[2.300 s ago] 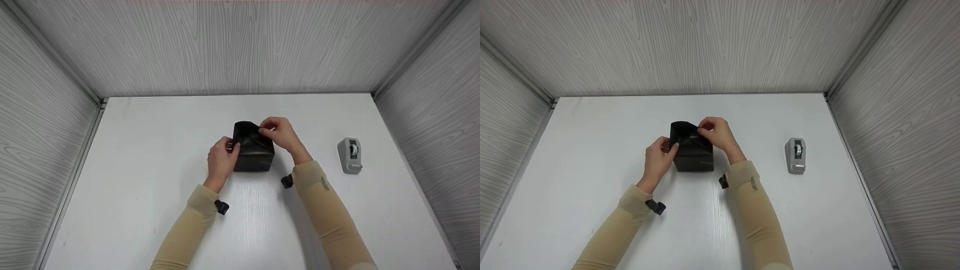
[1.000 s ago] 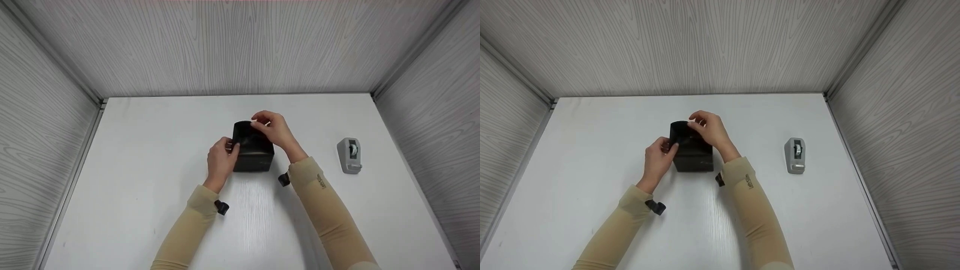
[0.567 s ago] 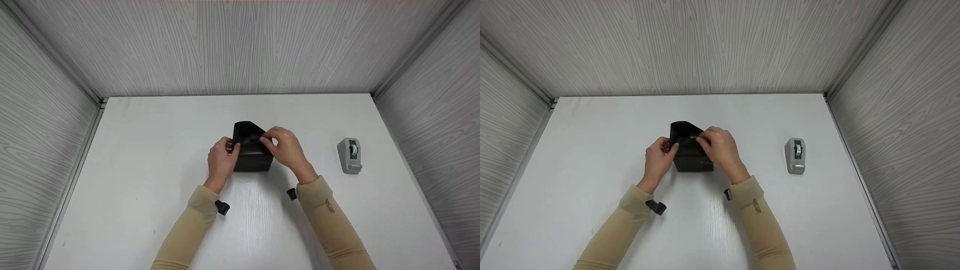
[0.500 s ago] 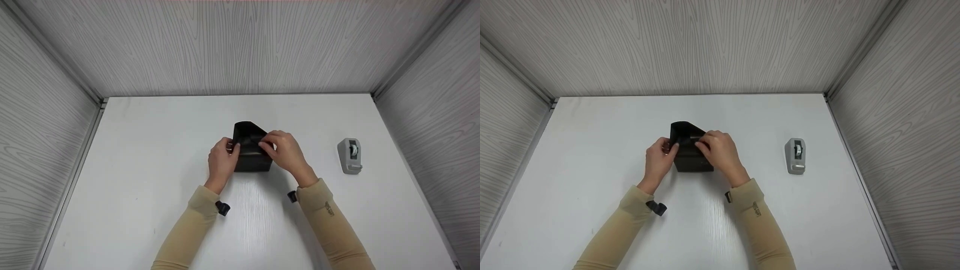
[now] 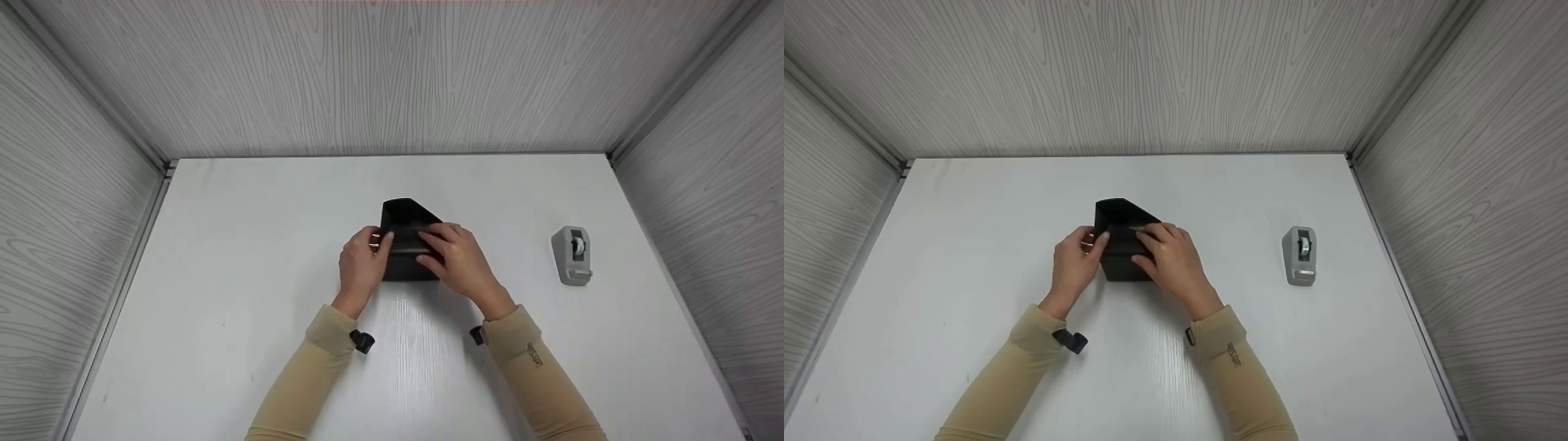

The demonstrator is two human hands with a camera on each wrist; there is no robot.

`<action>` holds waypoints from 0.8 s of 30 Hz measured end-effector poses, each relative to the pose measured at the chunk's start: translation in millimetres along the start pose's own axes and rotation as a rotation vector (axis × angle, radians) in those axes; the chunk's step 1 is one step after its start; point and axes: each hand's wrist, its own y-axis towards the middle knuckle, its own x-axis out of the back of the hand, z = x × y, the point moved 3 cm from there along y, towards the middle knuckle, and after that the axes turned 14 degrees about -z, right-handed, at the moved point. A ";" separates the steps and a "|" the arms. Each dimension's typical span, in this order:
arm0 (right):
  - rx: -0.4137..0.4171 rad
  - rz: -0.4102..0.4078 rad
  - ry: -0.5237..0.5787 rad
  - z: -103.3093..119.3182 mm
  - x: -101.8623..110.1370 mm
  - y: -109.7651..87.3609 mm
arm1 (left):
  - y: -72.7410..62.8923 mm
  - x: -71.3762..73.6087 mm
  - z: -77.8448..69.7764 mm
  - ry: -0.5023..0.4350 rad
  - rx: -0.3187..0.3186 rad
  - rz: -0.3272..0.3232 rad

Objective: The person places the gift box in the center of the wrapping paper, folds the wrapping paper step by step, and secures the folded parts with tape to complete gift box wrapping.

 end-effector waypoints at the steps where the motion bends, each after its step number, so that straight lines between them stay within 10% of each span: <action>1: -0.004 0.002 -0.001 -0.4 -0.3 -1.1 | -0.2 1.1 -0.2 -0.007 -0.006 -0.002; 10: -0.041 0.006 0.034 -1.7 -1.0 -6.0 | -8.5 15.7 -2.9 -0.147 -0.059 -0.056; 24: -0.049 -0.003 0.051 -2.5 -1.4 -7.5 | -9.5 18.3 -2.2 -0.105 -0.161 -0.144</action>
